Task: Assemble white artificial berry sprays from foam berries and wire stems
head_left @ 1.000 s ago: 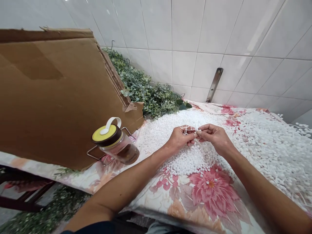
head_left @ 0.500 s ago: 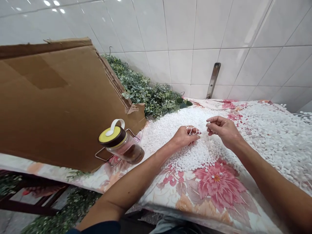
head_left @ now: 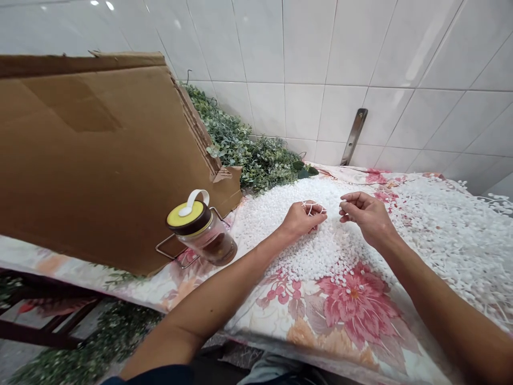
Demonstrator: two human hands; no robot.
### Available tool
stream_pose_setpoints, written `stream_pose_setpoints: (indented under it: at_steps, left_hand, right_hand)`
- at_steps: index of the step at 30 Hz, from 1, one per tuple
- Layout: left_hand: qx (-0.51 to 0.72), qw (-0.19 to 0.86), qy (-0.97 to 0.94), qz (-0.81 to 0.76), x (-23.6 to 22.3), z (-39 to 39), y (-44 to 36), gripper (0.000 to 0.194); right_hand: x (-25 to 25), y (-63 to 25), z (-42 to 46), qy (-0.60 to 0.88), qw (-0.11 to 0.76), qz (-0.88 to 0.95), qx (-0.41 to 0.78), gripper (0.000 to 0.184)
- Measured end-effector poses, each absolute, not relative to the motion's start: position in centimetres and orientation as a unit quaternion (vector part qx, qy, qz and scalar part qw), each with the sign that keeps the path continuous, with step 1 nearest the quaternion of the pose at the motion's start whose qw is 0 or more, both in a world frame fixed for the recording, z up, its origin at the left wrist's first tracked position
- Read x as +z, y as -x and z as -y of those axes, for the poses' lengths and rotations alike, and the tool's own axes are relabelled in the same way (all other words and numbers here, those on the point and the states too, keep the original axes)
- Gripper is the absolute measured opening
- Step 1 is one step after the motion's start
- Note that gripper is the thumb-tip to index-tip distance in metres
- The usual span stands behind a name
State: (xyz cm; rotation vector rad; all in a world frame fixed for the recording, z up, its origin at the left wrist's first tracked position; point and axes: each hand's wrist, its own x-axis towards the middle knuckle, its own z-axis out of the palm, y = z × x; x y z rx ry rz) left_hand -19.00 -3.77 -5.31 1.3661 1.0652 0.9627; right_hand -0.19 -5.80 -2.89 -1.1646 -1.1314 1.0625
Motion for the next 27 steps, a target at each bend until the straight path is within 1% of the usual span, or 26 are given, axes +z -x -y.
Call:
stream_pose_setpoints:
  at_steps: [3, 5, 8, 11, 15, 17, 22, 27]
  left_hand:
    - [0.414, 0.428, -0.641, -0.485, -5.8, 3.8, 19.0, 0.014]
    - [0.408, 0.362, -0.684, -0.484, -6.0, 4.0, 19.1, 0.014]
    - [0.404, 0.328, -0.717, -0.464, -6.1, 4.4, 19.1, 0.016]
    - [0.422, 0.361, -0.696, -0.454, -6.1, 4.3, 19.0, 0.012]
    - [0.425, 0.486, -0.613, -0.456, -6.1, 3.8, 19.1, 0.016]
    - [0.419, 0.526, -0.592, -0.445, -6.1, 3.5, 19.2, 0.013]
    - [0.42, 0.557, -0.57, -0.433, -5.6, 3.1, 19.5, 0.006]
    - [0.42, 0.582, -0.554, -0.421, -5.1, 3.2, 19.5, 0.008]
  right_hand:
    - [-2.8, 0.1, 5.7, 0.496, 0.577, 0.482, 0.434, 0.031]
    - [-2.7, 0.3, 5.8, 0.491, 0.583, 0.491, 0.421, 0.03]
    - [-2.4, 0.7, 6.0, 0.479, 0.587, 0.503, 0.416, 0.031]
    - [-2.2, 1.1, 6.2, 0.466, 0.588, 0.502, 0.429, 0.033]
    - [-1.9, 0.7, 6.1, 0.445, 0.62, 0.493, 0.418, 0.031]
    - [-1.7, 0.0, 5.8, 0.44, 0.642, 0.488, 0.396, 0.029]
    - [-1.6, -2.2, 4.4, 0.459, 0.675, 0.462, 0.347, 0.027]
    - [-2.2, -2.9, 3.7, 0.472, 0.668, 0.446, 0.364, 0.032]
